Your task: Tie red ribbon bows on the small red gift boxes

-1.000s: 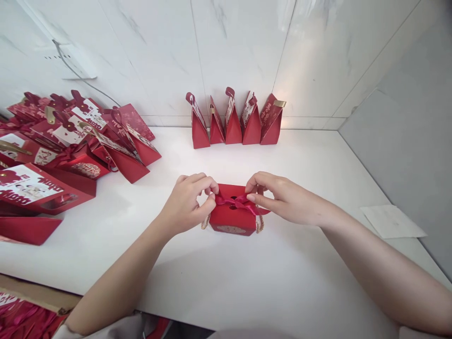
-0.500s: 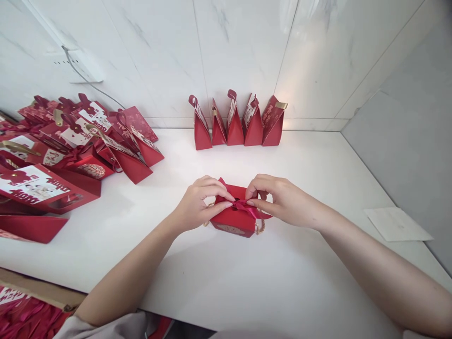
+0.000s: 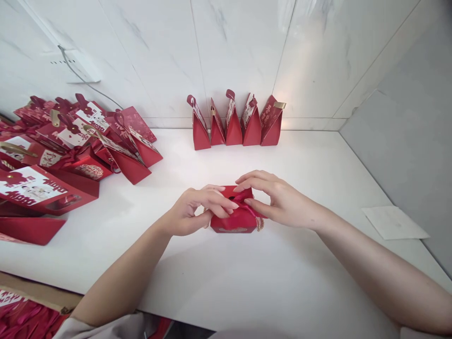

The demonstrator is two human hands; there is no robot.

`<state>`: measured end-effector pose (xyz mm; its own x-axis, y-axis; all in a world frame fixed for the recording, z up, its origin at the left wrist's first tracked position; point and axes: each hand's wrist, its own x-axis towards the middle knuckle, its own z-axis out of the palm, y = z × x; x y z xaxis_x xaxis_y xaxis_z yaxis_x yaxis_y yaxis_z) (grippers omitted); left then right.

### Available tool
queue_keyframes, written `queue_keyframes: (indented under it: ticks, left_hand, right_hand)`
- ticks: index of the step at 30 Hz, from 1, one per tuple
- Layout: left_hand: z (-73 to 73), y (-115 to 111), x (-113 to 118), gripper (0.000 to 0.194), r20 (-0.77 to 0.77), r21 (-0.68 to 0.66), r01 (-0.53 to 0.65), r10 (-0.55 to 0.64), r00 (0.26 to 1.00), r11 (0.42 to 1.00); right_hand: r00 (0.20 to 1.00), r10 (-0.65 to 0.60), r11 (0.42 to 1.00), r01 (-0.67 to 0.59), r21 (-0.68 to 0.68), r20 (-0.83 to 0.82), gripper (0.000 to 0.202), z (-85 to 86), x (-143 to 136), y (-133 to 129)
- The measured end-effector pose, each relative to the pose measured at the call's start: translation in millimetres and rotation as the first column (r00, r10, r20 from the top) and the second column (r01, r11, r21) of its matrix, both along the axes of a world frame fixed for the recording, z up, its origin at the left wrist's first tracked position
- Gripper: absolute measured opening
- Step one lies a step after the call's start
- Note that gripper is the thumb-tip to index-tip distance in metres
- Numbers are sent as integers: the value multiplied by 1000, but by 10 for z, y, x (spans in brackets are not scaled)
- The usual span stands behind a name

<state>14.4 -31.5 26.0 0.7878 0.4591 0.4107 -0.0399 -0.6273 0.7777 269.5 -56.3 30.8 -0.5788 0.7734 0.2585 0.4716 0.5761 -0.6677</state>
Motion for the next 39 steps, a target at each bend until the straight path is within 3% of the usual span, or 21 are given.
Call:
queue_keyframes:
  ticks: [2, 4, 8, 11, 15, 18, 21, 25, 29, 39]
  left_hand:
    - [58, -24, -27, 37, 50, -56, 88, -85, 995, 995]
    - [116, -50, -39, 33, 32, -75, 89, -86, 996, 993]
    - [148, -26, -36, 20, -105, 91, -228, 237, 966, 969]
    - [102, 52, -37, 21, -239, 186, -331, 369, 898, 925]
    - [74, 115, -50, 13, -359, 132, -266, 296, 885, 955]
    - [85, 115, -55, 15, -390, 110, -210, 236, 890, 972]
    - [73, 114, -51, 21, -354, 130, -202, 236, 905, 971]
    - [7, 121, -48, 23, -225, 218, -201, 249, 942, 955]
    - [-43, 121, -52, 21, -140, 328, -193, 250, 958, 925]
    - [-52, 122, -37, 10, -156, 439, -219, 314, 936, 871]
  right_hand:
    - [1000, 22, 1000, -22, 20, -12, 38, 26, 0, -13]
    - [998, 54, 998, -54, 35, -7, 35, 54, -1, -22]
    - [999, 40, 999, -40, 19, -13, 21, 85, -8, -34]
    - [998, 30, 999, -30, 13, -55, 14, 82, -32, -51]
    - [995, 87, 994, -84, 72, -47, 13, 61, -64, -71]
    - [1000, 19, 998, -18, 62, -20, 16, 37, -47, -44]
    - [998, -44, 999, 43, -30, -35, 18, 3, -12, 11]
    - [998, -34, 990, 26, -141, -53, 11, -40, -7, 57]
    - [992, -24, 989, 6, -148, -120, 4, -57, -26, 55]
    - [991, -11, 991, -7, -135, -136, 10, -64, -24, 72]
